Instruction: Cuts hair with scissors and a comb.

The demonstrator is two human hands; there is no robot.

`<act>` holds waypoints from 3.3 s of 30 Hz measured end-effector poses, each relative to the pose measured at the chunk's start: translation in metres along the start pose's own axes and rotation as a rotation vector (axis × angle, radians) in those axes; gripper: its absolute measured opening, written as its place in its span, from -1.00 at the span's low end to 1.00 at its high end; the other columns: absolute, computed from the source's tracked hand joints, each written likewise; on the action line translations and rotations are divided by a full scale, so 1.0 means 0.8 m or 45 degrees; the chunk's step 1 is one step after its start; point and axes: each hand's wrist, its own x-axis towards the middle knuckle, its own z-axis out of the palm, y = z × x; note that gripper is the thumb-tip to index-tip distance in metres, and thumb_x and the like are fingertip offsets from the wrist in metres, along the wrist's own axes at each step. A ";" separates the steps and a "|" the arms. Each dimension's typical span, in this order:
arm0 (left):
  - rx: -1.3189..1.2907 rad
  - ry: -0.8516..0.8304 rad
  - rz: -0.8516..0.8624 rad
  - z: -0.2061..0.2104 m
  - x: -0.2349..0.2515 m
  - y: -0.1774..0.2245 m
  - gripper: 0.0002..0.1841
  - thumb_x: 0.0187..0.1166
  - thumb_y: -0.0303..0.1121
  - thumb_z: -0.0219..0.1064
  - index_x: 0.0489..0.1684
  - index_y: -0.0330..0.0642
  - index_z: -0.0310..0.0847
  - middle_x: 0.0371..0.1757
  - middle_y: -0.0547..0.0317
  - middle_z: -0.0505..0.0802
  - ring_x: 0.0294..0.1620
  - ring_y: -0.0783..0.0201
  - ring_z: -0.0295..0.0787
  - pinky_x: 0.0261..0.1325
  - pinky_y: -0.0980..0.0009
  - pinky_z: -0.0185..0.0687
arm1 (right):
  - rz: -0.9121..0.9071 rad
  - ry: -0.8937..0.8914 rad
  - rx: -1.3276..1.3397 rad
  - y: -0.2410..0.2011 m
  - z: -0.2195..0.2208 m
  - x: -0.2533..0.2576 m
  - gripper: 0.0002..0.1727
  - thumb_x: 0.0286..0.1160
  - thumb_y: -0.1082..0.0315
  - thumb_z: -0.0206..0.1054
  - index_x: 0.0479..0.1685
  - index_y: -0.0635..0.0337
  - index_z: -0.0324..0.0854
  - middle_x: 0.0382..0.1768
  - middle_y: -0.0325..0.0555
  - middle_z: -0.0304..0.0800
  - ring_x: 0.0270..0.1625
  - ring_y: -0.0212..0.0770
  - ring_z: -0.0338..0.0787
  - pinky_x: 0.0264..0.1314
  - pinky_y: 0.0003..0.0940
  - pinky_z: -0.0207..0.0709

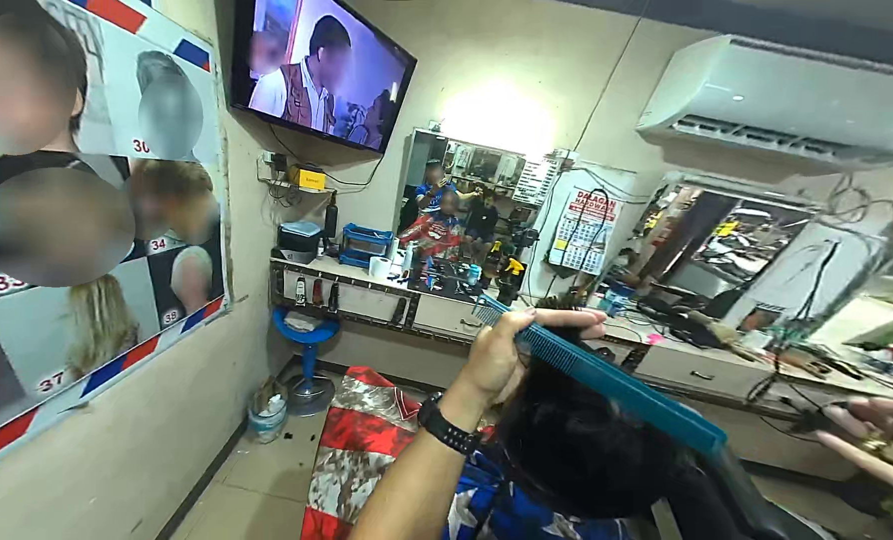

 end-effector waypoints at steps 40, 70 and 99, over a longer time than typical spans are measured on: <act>1.543 0.041 -0.517 0.011 -0.032 -0.054 -0.36 0.50 0.10 0.47 0.41 -0.18 0.56 0.27 -0.09 0.77 0.27 0.03 0.74 0.38 -0.08 0.61 | -1.443 -1.232 -1.750 0.047 0.134 -0.178 -0.69 0.55 0.10 0.31 -0.51 0.05 0.61 -0.64 -0.20 0.61 -0.40 -0.01 0.74 -0.49 -0.10 0.54; 1.895 0.465 -0.518 0.087 -0.077 -0.094 0.24 0.06 -0.10 0.79 0.83 -0.25 -0.01 0.56 -0.32 0.51 0.44 -0.21 0.62 0.40 -0.17 0.60 | -1.063 -0.628 -1.646 0.197 0.102 -0.211 -0.74 0.58 0.30 0.16 -0.04 0.00 0.79 -0.58 -0.18 0.72 -0.31 0.04 0.79 -0.40 -0.08 0.56; 1.232 -0.139 -0.063 -0.103 -0.055 -0.132 0.54 -0.18 0.00 0.86 0.96 -0.10 -0.31 0.94 -0.01 -0.03 0.91 0.05 -0.07 0.88 -0.13 -0.09 | -1.453 -0.550 -2.128 -0.026 0.189 -0.049 -0.61 0.51 -0.01 0.36 0.07 0.06 0.81 -0.33 -0.07 0.73 -0.15 0.14 0.67 -0.20 0.10 0.44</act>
